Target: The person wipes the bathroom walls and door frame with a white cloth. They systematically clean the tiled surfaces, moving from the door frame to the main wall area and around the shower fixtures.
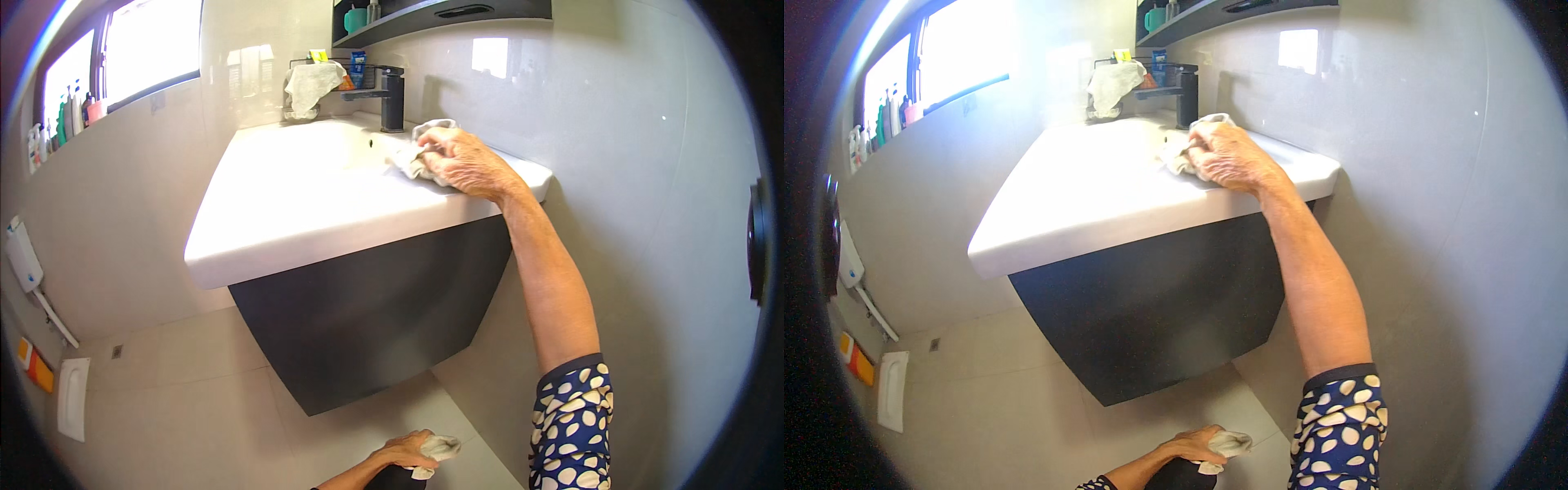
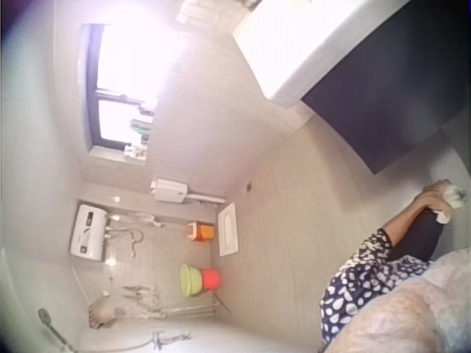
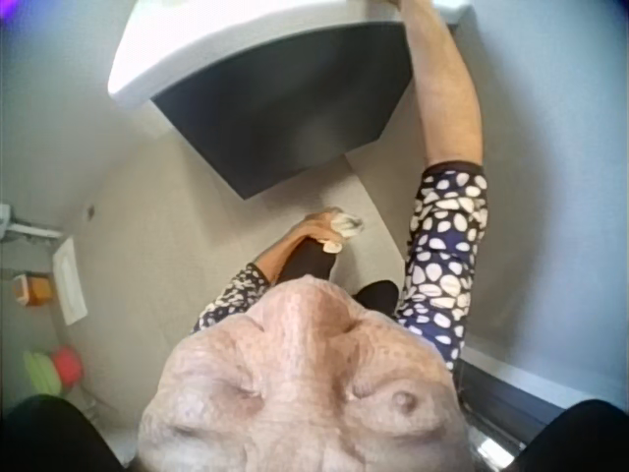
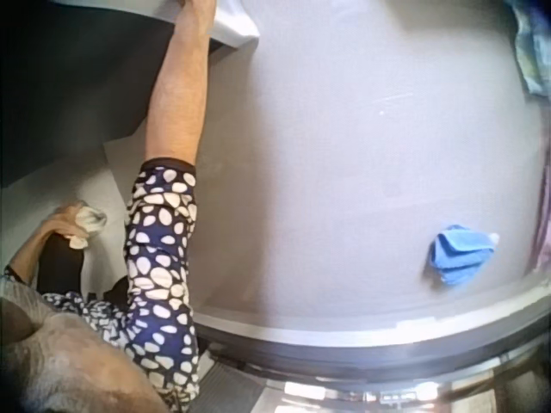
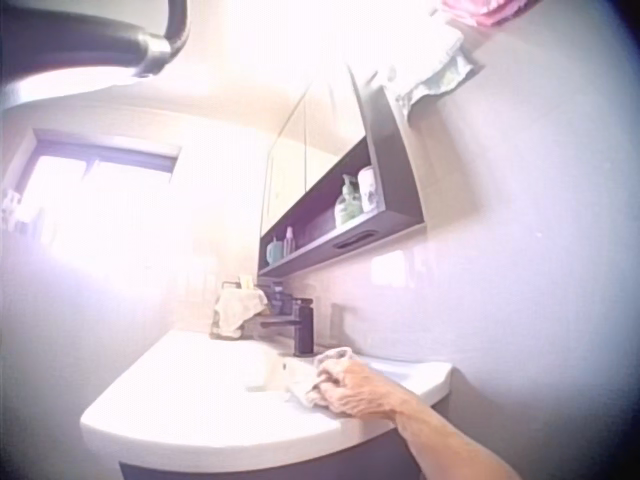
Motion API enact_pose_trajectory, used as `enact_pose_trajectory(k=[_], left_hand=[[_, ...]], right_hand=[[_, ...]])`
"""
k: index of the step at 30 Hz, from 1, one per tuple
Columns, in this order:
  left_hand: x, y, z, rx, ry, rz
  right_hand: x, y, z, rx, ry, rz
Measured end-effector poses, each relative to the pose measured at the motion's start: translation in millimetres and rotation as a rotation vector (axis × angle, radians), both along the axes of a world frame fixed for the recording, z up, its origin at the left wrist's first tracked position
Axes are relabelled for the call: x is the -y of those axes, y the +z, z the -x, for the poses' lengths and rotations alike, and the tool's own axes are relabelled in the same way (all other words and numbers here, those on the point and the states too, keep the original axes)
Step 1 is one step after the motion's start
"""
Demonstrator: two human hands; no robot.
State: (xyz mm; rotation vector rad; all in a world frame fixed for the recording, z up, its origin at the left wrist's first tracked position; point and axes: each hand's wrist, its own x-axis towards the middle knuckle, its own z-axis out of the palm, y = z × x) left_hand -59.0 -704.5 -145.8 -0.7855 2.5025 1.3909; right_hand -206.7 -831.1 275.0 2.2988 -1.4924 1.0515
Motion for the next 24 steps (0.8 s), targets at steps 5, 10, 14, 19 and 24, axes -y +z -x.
enact_pose_trajectory(k=[5, 10, 14, 19, 24], left_hand=[[-9.1, 19.1, -10.6, -0.049, 0.084, 0.018], [-6.5, 51.0, -21.7, -0.283, 0.140, 0.260], [5.6, 132.4, -32.1, -0.636, 0.104, 0.575], [42.4, 243.2, -43.8, -1.059, -0.010, 1.293], [91.7, 373.9, -32.6, -1.116, 0.402, 1.644]], right_hand=[[-56.2, 4.1, 44.3, 0.623, -0.013, -0.096], [-143.3, -23.5, 82.8, 1.359, 0.332, -0.189], [-195.5, -66.6, 122.4, 1.554, 0.482, -0.232], [-224.8, -97.2, 155.0, 1.452, 0.628, -0.133], [-236.1, -129.8, 194.3, 1.440, 0.600, -0.082]])
